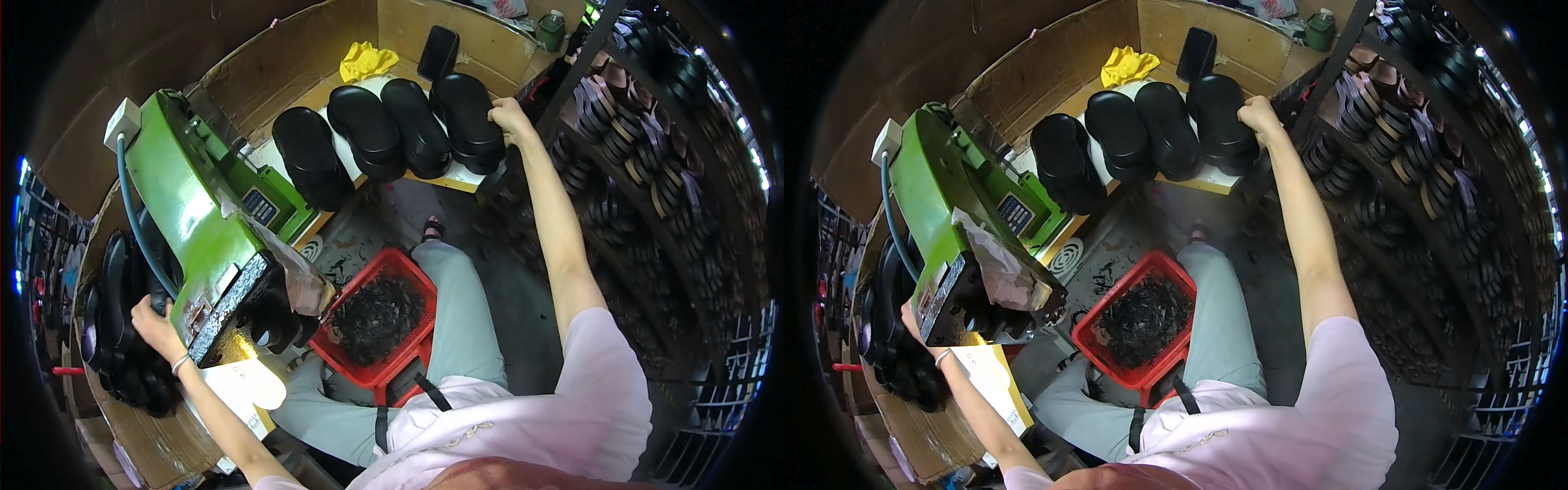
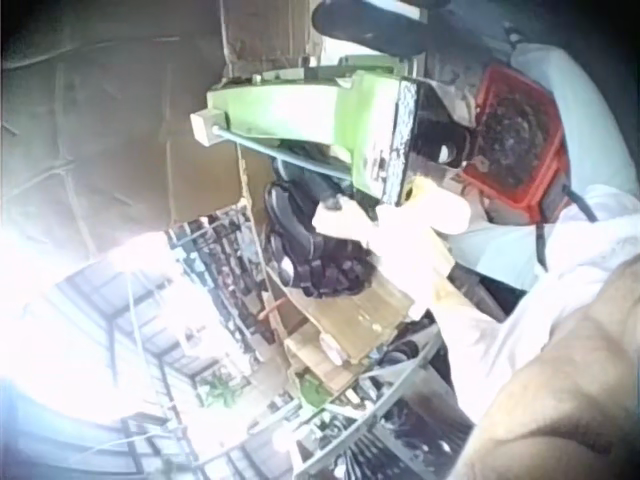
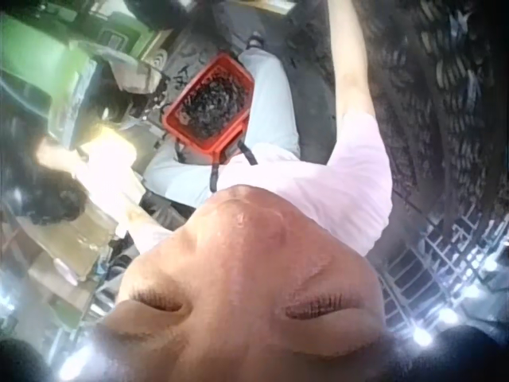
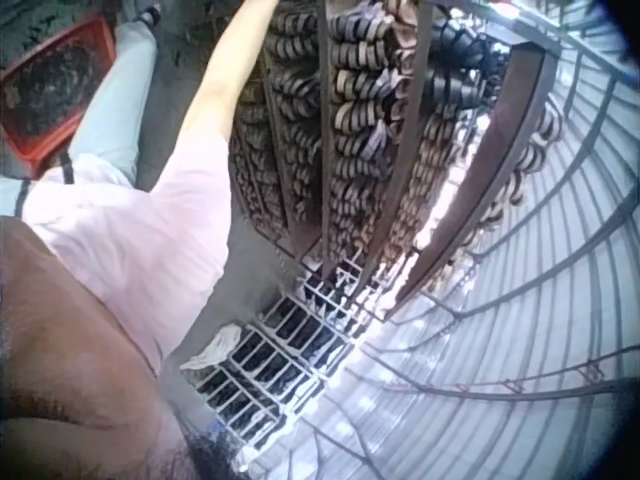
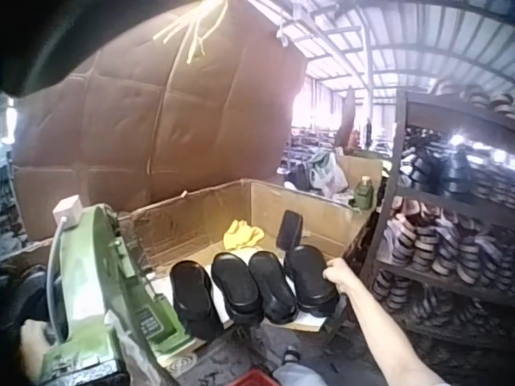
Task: The person repeatedly grinds the soles of black shoes against a green bench grinder. They handle the shoes one at a time, rotating them to smooth different areas of the sole, and then place the finished shoes on a nearby shelf.
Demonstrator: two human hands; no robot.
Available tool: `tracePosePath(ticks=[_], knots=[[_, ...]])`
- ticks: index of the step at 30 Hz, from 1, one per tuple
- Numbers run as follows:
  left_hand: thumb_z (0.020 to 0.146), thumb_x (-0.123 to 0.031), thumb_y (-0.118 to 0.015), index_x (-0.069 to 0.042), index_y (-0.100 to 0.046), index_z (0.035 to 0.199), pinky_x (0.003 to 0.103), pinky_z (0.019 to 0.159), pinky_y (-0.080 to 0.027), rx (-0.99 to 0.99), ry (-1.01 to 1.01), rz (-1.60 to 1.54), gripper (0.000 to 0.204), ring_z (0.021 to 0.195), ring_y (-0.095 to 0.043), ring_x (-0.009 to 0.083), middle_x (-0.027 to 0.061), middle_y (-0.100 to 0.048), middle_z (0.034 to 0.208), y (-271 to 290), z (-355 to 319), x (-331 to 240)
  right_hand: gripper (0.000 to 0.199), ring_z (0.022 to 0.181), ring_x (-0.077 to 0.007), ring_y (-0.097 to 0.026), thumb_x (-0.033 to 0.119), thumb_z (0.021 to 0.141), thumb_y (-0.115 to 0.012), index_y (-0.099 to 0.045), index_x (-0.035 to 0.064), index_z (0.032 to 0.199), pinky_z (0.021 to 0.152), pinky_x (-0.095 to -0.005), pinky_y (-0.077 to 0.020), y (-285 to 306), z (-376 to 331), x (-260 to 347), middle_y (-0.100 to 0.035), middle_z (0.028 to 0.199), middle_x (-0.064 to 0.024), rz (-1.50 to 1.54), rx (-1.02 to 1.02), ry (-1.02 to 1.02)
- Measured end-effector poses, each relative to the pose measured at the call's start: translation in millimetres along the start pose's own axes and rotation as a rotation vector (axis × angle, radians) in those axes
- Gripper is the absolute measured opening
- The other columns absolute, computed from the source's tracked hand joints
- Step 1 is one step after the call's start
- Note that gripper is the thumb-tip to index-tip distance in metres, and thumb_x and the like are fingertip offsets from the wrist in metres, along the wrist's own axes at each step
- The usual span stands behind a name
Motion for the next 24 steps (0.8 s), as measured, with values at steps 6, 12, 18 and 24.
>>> tracePosePath(ticks=[6,12,18,24], knots=[[0.085,-0.01,-0.069,0.007,-0.059,0.115,0.03,0.084,-0.048,-0.168,0.568,-0.644,0.036,0.093,-0.059,0.0183,0.0112,-0.064,0.105,108,-26,-12,0.048,0.116,-0.0365,-0.047,0.018,0.08,-0.071,-0.055,0.0017,0.122,0.101,-0.042,-0.0361,13,-127,50,-0.054,0.115,-0.0217,-0.248,-0.57,0.709],[0.071,0.005,-0.061,0.007,-0.058,0.112,0.035,0.089,-0.048,-0.221,0.6,-0.625,0.041,0.094,-0.059,0.0221,0.0128,-0.061,0.102,209,-152,-50,0.036,0.102,-0.0267,-0.059,0.007,0.084,-0.066,-0.057,0.0001,0.118,0.089,-0.0357,-0.0472,-102,-260,16,-0.06,0.107,-0.0156,0.076,0.171,0.658],[0.061,0.001,-0.075,0.003,-0.062,0.099,0.027,0.081,-0.047,0.318,0.794,-0.903,0.04,0.086,-0.058,0.0141,0.0047,-0.062,0.094,115,-231,-149,0.088,0.121,-0.0277,-0.053,0.034,0.082,-0.075,-0.025,0.0078,0.15,0.094,-0.0368,-0.0492,-230,-377,-27,-0.042,0.14,-0.0191,0.973,0.815,0.004],[0.06,-0.005,-0.085,0.001,-0.062,0.099,0.029,0.072,-0.051,0.235,0.453,-1.016,0.046,0.078,-0.064,0.0175,0.0091,-0.065,0.086,56,-208,-198,0.088,0.12,-0.0242,-0.049,0.035,0.077,-0.081,-0.034,0.0031,0.144,0.1,-0.0357,-0.0407,-177,-330,23,-0.046,0.132,-0.0128,0.869,0.379,0.353]])
Point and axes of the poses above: each hand's wrist, its own z-axis towards the middle knuckle, its own y-axis out of the back of the hand, x = y × z, the point moved 10 cm from there along z, towards the middle knuckle
